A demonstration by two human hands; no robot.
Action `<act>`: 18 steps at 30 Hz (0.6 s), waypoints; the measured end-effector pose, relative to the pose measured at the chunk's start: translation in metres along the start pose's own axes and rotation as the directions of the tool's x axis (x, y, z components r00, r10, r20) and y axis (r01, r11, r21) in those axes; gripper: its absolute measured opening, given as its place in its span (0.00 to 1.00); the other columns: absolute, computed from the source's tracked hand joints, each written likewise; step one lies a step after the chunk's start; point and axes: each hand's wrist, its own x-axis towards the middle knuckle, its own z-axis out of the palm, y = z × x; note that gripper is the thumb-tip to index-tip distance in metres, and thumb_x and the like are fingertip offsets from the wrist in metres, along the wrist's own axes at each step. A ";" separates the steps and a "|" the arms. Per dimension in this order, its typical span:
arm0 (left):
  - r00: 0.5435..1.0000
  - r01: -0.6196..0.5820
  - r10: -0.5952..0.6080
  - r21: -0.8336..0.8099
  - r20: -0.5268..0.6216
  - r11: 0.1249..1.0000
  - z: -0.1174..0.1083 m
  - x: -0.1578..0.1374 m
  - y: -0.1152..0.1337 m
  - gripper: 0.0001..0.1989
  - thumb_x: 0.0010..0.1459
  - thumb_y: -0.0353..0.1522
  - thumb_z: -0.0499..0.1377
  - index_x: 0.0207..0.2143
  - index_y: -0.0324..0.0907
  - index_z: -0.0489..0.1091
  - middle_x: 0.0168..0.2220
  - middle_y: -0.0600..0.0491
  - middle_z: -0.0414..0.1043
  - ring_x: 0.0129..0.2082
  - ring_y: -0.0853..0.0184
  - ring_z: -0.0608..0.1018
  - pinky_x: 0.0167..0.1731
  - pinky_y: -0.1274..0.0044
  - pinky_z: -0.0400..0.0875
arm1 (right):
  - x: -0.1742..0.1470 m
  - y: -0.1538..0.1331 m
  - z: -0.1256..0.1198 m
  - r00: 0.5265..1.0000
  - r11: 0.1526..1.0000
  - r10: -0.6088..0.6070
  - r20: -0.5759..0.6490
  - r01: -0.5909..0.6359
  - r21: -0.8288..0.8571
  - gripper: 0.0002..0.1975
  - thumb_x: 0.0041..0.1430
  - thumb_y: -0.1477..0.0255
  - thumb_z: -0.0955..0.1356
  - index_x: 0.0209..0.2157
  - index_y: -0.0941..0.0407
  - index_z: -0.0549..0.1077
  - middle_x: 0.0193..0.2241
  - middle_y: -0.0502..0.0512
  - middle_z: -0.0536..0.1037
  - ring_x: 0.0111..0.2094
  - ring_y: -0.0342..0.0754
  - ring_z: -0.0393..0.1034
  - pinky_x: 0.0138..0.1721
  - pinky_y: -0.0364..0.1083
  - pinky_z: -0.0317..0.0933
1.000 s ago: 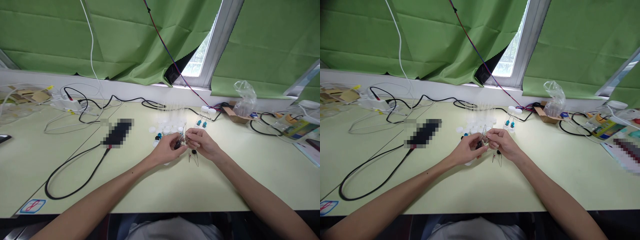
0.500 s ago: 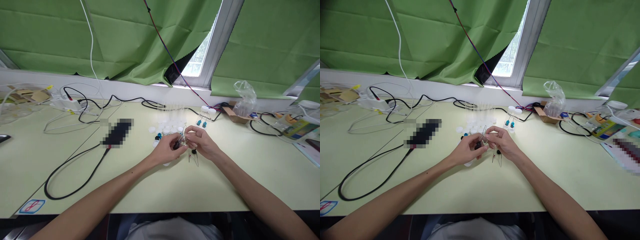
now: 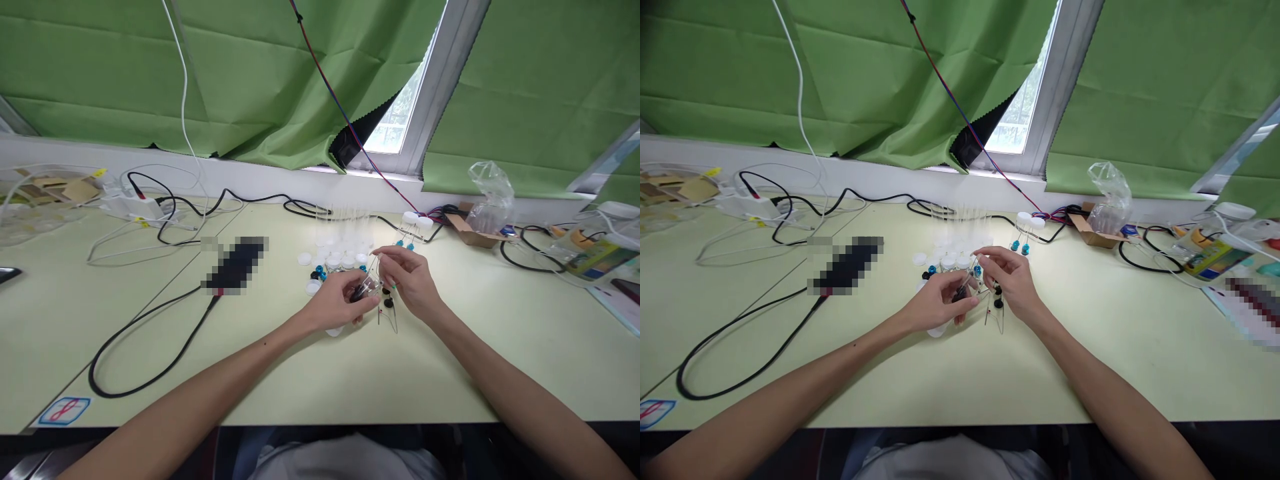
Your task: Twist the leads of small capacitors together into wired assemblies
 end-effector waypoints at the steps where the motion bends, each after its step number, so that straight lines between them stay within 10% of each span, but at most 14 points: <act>1: 1.000 0.002 -0.002 -0.006 0.001 1.000 0.000 0.000 0.000 0.11 0.58 0.40 0.61 0.37 0.41 0.68 0.19 0.58 0.68 0.19 0.67 0.76 0.23 0.76 0.64 | 0.000 0.000 0.000 1.000 0.999 -0.024 -0.017 0.023 -0.031 0.09 0.58 0.63 0.72 0.33 0.54 0.78 0.16 0.45 0.64 0.19 0.41 0.56 0.23 0.45 0.53; 18: 0.999 0.032 -0.032 -0.014 0.018 0.999 -0.001 0.000 -0.002 0.12 0.56 0.41 0.61 0.32 0.43 0.65 0.18 0.60 0.63 0.16 0.70 0.72 0.19 0.78 0.64 | -0.002 0.000 0.001 0.996 0.987 -0.071 -0.053 0.063 -0.146 0.07 0.56 0.65 0.73 0.34 0.53 0.80 0.18 0.48 0.69 0.18 0.42 0.58 0.21 0.45 0.53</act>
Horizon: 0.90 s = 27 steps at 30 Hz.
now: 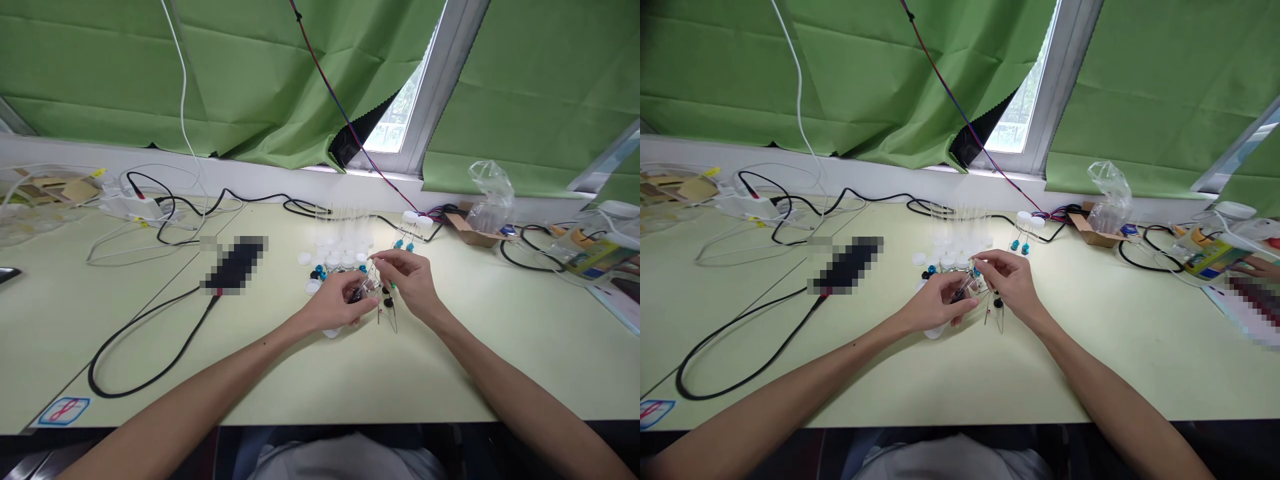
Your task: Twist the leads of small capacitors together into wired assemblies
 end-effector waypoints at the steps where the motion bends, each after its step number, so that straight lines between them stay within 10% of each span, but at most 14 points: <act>1: 1.000 0.002 -0.002 0.002 0.001 1.000 0.000 0.000 0.000 0.12 0.57 0.40 0.61 0.32 0.43 0.65 0.18 0.60 0.63 0.16 0.70 0.71 0.19 0.78 0.64 | 0.000 0.000 0.000 1.000 1.000 -0.003 -0.002 0.003 0.002 0.07 0.56 0.65 0.73 0.33 0.53 0.80 0.19 0.48 0.70 0.18 0.42 0.58 0.21 0.45 0.53; 27: 0.995 -0.011 0.025 0.149 -0.093 0.989 0.002 0.000 0.004 0.09 0.56 0.37 0.60 0.30 0.41 0.65 0.20 0.60 0.63 0.19 0.73 0.66 0.22 0.78 0.60 | -0.003 0.001 0.005 0.999 0.999 -0.047 0.024 0.047 -0.021 0.09 0.58 0.66 0.72 0.29 0.57 0.76 0.18 0.46 0.68 0.18 0.39 0.59 0.20 0.42 0.55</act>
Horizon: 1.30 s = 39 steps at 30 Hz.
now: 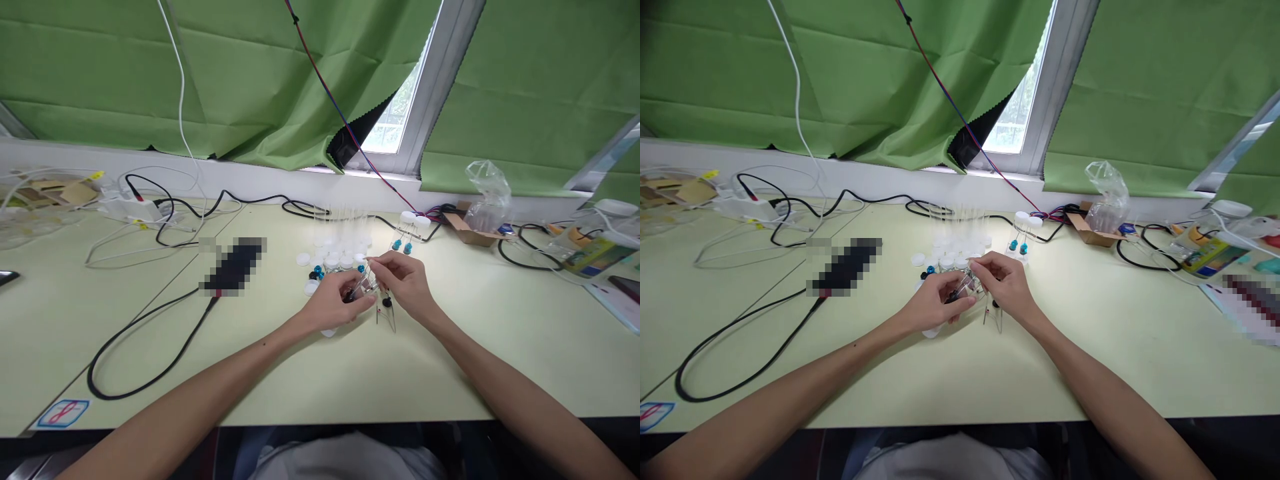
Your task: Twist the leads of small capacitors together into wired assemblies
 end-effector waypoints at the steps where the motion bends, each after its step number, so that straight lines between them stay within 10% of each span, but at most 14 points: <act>1: 1.000 -0.003 0.003 0.006 -0.002 1.000 0.000 0.000 0.000 0.09 0.56 0.37 0.60 0.30 0.41 0.66 0.20 0.60 0.63 0.19 0.73 0.66 0.22 0.78 0.59 | 0.000 0.000 0.000 1.000 1.000 -0.008 0.004 0.008 -0.010 0.10 0.59 0.66 0.71 0.28 0.57 0.75 0.17 0.46 0.68 0.18 0.39 0.59 0.20 0.42 0.55; 39: 0.999 0.013 -0.016 -0.061 -0.041 0.998 0.001 0.000 -0.005 0.08 0.56 0.36 0.60 0.32 0.41 0.68 0.17 0.60 0.62 0.17 0.72 0.67 0.21 0.77 0.60 | -0.003 -0.007 0.002 0.986 0.950 -0.062 0.157 0.107 -0.292 0.25 0.66 0.59 0.63 0.18 0.57 0.70 0.13 0.48 0.67 0.16 0.40 0.60 0.22 0.42 0.58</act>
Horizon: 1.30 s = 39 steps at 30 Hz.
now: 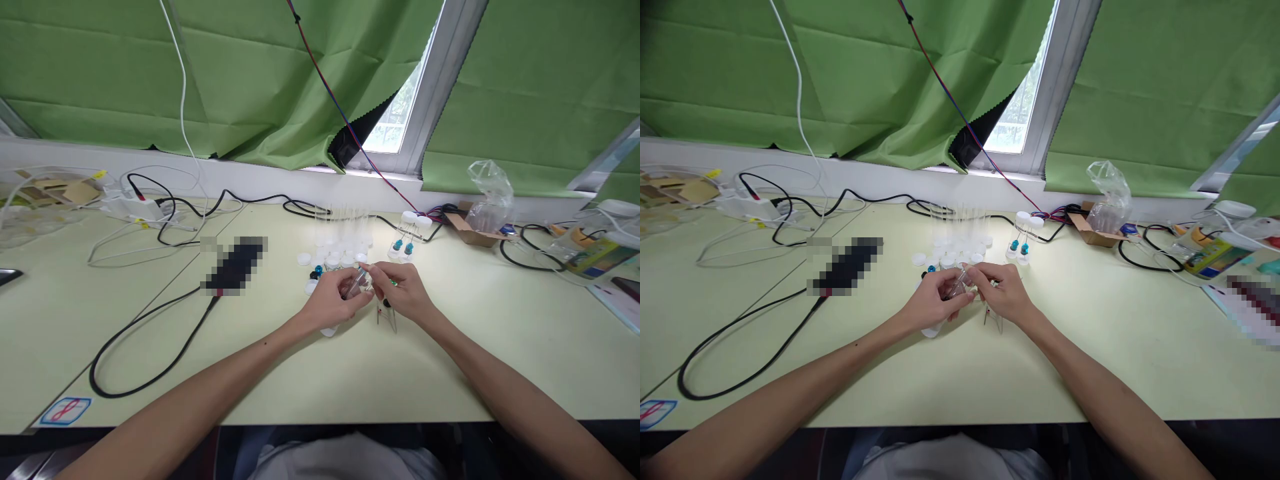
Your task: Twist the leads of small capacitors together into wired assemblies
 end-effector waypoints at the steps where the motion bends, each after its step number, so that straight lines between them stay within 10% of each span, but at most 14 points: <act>1: 1.000 -0.001 0.001 -0.008 0.002 1.000 0.000 0.000 0.000 0.08 0.57 0.37 0.60 0.32 0.41 0.68 0.17 0.60 0.62 0.17 0.72 0.67 0.21 0.77 0.60 | 0.000 0.000 0.000 1.000 1.000 -0.005 0.001 0.005 -0.008 0.26 0.66 0.59 0.63 0.17 0.56 0.69 0.13 0.48 0.66 0.16 0.40 0.60 0.22 0.42 0.57; 27: 0.994 -0.012 0.024 0.108 -0.108 0.994 0.003 0.001 -0.004 0.14 0.56 0.41 0.60 0.27 0.41 0.64 0.18 0.60 0.60 0.17 0.72 0.65 0.20 0.77 0.58 | -0.001 0.002 0.001 0.997 0.996 -0.043 0.057 0.047 -0.072 0.28 0.67 0.58 0.62 0.18 0.57 0.75 0.11 0.46 0.60 0.15 0.39 0.52 0.21 0.42 0.54; 34: 0.987 -0.006 0.013 0.043 -0.157 0.999 0.004 0.004 -0.004 0.14 0.56 0.43 0.61 0.30 0.42 0.66 0.21 0.58 0.68 0.19 0.70 0.71 0.23 0.76 0.65 | -0.001 0.021 0.000 0.991 0.973 -0.121 -0.060 0.107 -0.205 0.21 0.66 0.59 0.62 0.47 0.57 0.79 0.15 0.46 0.69 0.17 0.41 0.60 0.23 0.41 0.59; 39: 0.973 -0.019 0.012 -0.030 -0.232 0.999 0.003 0.005 -0.006 0.15 0.57 0.44 0.61 0.38 0.42 0.68 0.26 0.55 0.73 0.26 0.67 0.77 0.29 0.75 0.70 | 0.003 0.028 -0.004 0.981 0.959 -0.094 -0.172 0.043 -0.281 0.20 0.69 0.62 0.60 0.42 0.58 0.79 0.17 0.48 0.71 0.21 0.43 0.66 0.29 0.43 0.62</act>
